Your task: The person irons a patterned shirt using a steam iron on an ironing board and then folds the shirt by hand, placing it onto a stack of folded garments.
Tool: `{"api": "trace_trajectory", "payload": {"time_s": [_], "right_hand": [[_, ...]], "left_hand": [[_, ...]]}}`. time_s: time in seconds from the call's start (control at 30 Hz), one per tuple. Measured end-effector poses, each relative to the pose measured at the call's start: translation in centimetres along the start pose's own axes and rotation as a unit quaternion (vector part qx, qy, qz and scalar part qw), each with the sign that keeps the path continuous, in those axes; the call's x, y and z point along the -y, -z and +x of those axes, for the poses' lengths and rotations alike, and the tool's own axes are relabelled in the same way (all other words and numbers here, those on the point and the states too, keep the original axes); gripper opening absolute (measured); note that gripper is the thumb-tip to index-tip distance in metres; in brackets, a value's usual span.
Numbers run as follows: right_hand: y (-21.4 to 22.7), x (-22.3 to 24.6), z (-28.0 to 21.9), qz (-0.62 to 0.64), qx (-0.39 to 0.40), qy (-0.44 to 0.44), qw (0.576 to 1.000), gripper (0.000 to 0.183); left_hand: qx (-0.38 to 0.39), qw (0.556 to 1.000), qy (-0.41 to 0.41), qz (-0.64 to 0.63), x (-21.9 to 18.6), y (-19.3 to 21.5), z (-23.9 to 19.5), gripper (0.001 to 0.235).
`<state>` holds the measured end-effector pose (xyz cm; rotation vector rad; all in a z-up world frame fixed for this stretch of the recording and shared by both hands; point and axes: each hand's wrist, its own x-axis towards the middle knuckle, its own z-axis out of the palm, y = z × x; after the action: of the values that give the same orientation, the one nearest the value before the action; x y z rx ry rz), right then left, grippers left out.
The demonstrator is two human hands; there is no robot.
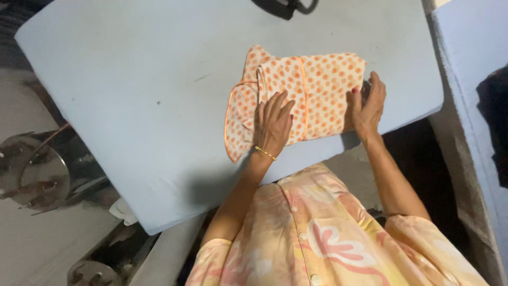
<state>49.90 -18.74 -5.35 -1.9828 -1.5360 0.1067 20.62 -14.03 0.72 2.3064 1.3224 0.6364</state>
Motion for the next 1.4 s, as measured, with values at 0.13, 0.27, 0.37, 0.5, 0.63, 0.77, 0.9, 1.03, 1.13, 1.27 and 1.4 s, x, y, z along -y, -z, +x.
{"api": "trace_trajectory", "payload": {"time_s": [0.13, 0.27, 0.37, 0.5, 0.63, 0.77, 0.9, 1.03, 1.13, 1.27, 1.4], "right_hand": [[-0.3, 0.9, 4.5, 0.221, 0.105, -0.334, 0.91, 0.057], [1.4, 0.5, 9.8, 0.43, 0.262, -0.238, 0.83, 0.075], [2.3, 0.2, 12.0, 0.463, 0.346, -0.114, 0.808, 0.07], [2.0, -0.7, 11.7, 0.402, 0.353, -0.162, 0.829, 0.072], [-0.2, -1.0, 10.9, 0.328, 0.21, -0.09, 0.917, 0.071], [-0.4, -0.3, 9.2, 0.219, 0.196, -0.103, 0.95, 0.072], [-0.8, 1.7, 10.2, 0.292, 0.271, -0.076, 0.914, 0.047], [-0.5, 3.3, 10.0, 0.278, 0.248, -0.107, 0.922, 0.053], [-0.7, 4.0, 9.3, 0.113, 0.22, -0.081, 0.965, 0.062], [-2.1, 4.1, 6.9, -0.061, 0.181, 0.041, 0.981, 0.071], [-3.8, 3.5, 5.5, -0.05, 0.314, 0.07, 0.946, 0.077]], "left_hand": [[0.04, 0.994, -0.036, 0.095, 0.0, -5.4, 7.2, 0.063], [0.113, 0.985, 0.007, 0.127, 1.2, -7.7, 8.6, 0.078], [0.08, 0.987, 0.027, 0.139, 1.6, -7.6, 8.0, 0.086], [0.085, 0.982, 0.102, 0.138, 1.8, -7.0, 7.9, 0.094], [-0.087, 0.956, 0.269, 0.076, 6.2, -4.4, 11.5, 0.099], [0.032, 0.926, 0.377, 0.019, 9.7, -2.7, 11.1, 0.066], [-0.044, 0.926, 0.357, -0.11, 12.5, -1.9, 9.0, 0.034], [-0.048, 0.861, 0.493, -0.113, 13.6, -0.8, 6.7, 0.032], [-0.198, 0.93, 0.309, 0.029, 11.6, -0.3, 7.0, 0.048], [0.006, 0.983, 0.133, 0.127, 5.5, -2.7, 7.1, 0.055], [0.105, 0.977, 0.074, 0.173, 3.1, -5.6, 7.9, 0.075]]}}
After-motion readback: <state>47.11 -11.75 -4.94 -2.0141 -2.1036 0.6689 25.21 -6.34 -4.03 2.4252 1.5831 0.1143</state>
